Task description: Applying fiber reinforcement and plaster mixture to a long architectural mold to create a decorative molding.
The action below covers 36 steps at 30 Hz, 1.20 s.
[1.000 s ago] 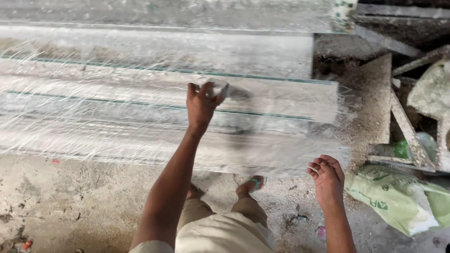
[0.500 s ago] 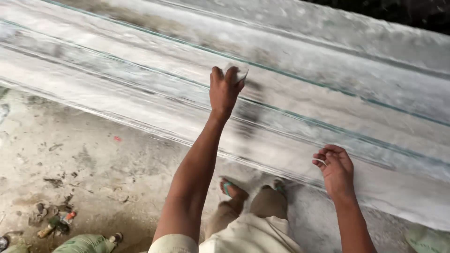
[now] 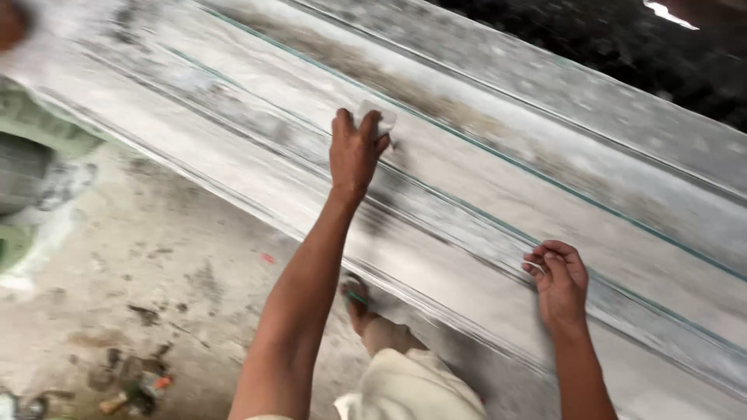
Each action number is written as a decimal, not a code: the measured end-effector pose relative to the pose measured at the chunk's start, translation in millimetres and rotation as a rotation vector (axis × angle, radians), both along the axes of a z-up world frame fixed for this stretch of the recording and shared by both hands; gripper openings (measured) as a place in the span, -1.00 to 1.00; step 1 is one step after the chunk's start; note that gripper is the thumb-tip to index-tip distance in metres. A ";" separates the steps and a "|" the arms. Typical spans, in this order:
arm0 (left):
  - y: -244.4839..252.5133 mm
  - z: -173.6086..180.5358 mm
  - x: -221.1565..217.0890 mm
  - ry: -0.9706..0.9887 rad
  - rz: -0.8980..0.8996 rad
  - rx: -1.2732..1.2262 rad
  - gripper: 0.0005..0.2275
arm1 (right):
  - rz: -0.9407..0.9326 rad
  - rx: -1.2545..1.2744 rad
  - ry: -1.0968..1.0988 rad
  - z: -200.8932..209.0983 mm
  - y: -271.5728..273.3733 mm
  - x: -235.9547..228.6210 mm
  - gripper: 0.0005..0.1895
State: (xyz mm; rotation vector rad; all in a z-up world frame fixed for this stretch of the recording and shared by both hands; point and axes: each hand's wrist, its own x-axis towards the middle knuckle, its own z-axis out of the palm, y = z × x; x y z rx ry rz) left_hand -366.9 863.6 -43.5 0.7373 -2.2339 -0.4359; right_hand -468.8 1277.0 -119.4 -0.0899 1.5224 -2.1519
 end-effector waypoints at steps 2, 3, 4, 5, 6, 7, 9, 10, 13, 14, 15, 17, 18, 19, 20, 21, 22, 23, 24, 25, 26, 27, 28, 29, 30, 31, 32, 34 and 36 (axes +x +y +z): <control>-67.2 8.4 11.6 -0.018 -0.051 -0.026 -0.56 | 0.025 -0.028 0.039 6.2 -75.2 7.1 -0.84; -101.0 11.8 20.4 -0.022 -0.047 -0.015 -0.56 | 0.029 -0.018 0.035 17.1 -106.2 13.6 -0.84; -134.3 16.4 27.9 -0.026 -0.065 -0.077 -0.54 | 0.051 -0.020 0.046 28.6 -136.7 18.9 -0.85; -165.7 21.3 35.4 -0.030 -0.083 -0.139 -0.53 | 0.074 -0.022 0.058 40.4 -165.6 24.2 -0.85; -193.8 22.4 43.7 -0.028 -0.084 -0.131 -0.53 | 0.073 -0.014 0.059 47.3 -182.2 29.5 -0.85; -220.7 23.7 51.5 -0.037 -0.076 -0.180 -0.54 | 0.073 -0.011 0.058 54.6 -197.8 34.4 -0.85; -287.1 32.4 59.0 -0.032 -0.077 -0.255 -0.55 | 0.062 -0.033 0.071 65.3 -240.7 39.5 -0.85; -316.0 31.6 66.5 -0.077 -0.068 -0.283 -0.54 | 0.041 -0.024 0.067 70.0 -257.1 44.7 -0.85; -391.0 33.3 83.6 -0.153 -0.044 -0.303 -0.56 | -0.006 0.013 0.065 72.5 -297.5 61.2 -0.85; -418.4 36.2 86.7 -0.183 -0.037 -0.306 -0.59 | -0.041 0.032 0.068 70.6 -312.5 71.0 -0.84; -439.1 33.7 85.1 -0.183 -0.051 -0.307 -0.59 | -0.055 0.033 0.066 66.7 -327.4 76.5 -0.84; -472.4 23.1 90.9 -0.155 -0.125 -0.044 -0.60 | -0.134 0.112 0.053 61.5 -348.4 98.9 -0.84; -495.2 19.3 90.1 -0.163 -0.148 -0.045 -0.60 | -0.156 0.114 0.043 64.2 -376.2 113.4 -0.84; -516.3 16.4 89.5 -0.179 -0.139 -0.068 -0.60 | -0.193 0.106 0.036 67.8 -402.6 127.8 -0.85; -524.9 8.1 96.2 -0.203 -0.122 -0.072 -0.61 | -0.218 0.117 0.022 75.3 -417.2 143.8 -0.86; -530.2 4.7 102.8 -0.218 -0.138 -0.054 -0.61 | -0.229 0.137 0.007 81.2 -425.4 165.3 -0.86; -546.8 10.1 96.6 -0.171 -0.115 -0.050 -0.62 | -0.245 0.114 -0.001 83.8 -445.2 174.3 -0.86; -560.7 16.4 89.9 -0.123 -0.094 -0.045 -0.62 | -0.260 0.089 -0.007 87.2 -462.7 182.9 -0.86; -567.2 18.8 89.9 -0.122 -0.106 -0.049 -0.62 | -0.273 0.086 -0.007 93.1 -480.6 189.4 -0.86; -571.3 20.1 89.5 -0.156 -0.158 0.108 -0.61 | -0.280 0.083 -0.017 97.9 -496.1 195.4 -0.85; -566.1 16.2 93.1 -0.201 -0.217 0.279 -0.60 | -0.293 0.096 -0.034 104.3 -502.6 207.7 -0.84; -567.0 21.2 97.5 -0.211 -0.235 0.289 -0.60 | -0.311 0.107 -0.041 108.3 -507.9 221.4 -0.84; -571.4 29.7 95.5 -0.183 -0.198 0.281 -0.61 | -0.319 0.086 -0.030 111.4 -516.5 226.6 -0.84; -574.2 38.6 94.3 -0.155 -0.160 0.273 -0.61 | -0.327 0.065 -0.019 115.0 -523.7 232.2 -0.83; -574.3 36.9 94.6 -0.149 -0.165 0.274 -0.61 | -0.331 0.066 -0.012 117.5 -524.6 238.3 -0.83; -572.9 35.9 95.4 -0.220 -0.166 0.389 -0.62 | -0.338 0.062 -0.013 120.7 -524.0 245.0 -0.83; -576.3 38.6 92.2 -0.284 -0.166 0.492 -0.62 | -0.344 0.046 -0.007 121.7 -528.1 247.0 -0.83; -582.7 23.6 96.3 -0.161 -0.218 0.475 -0.62 | -0.354 0.036 0.006 123.2 -528.5 254.4 -0.84; -584.3 19.3 103.7 -0.040 -0.268 0.458 -0.62 | -0.362 0.028 0.018 116.7 -526.6 259.3 -0.84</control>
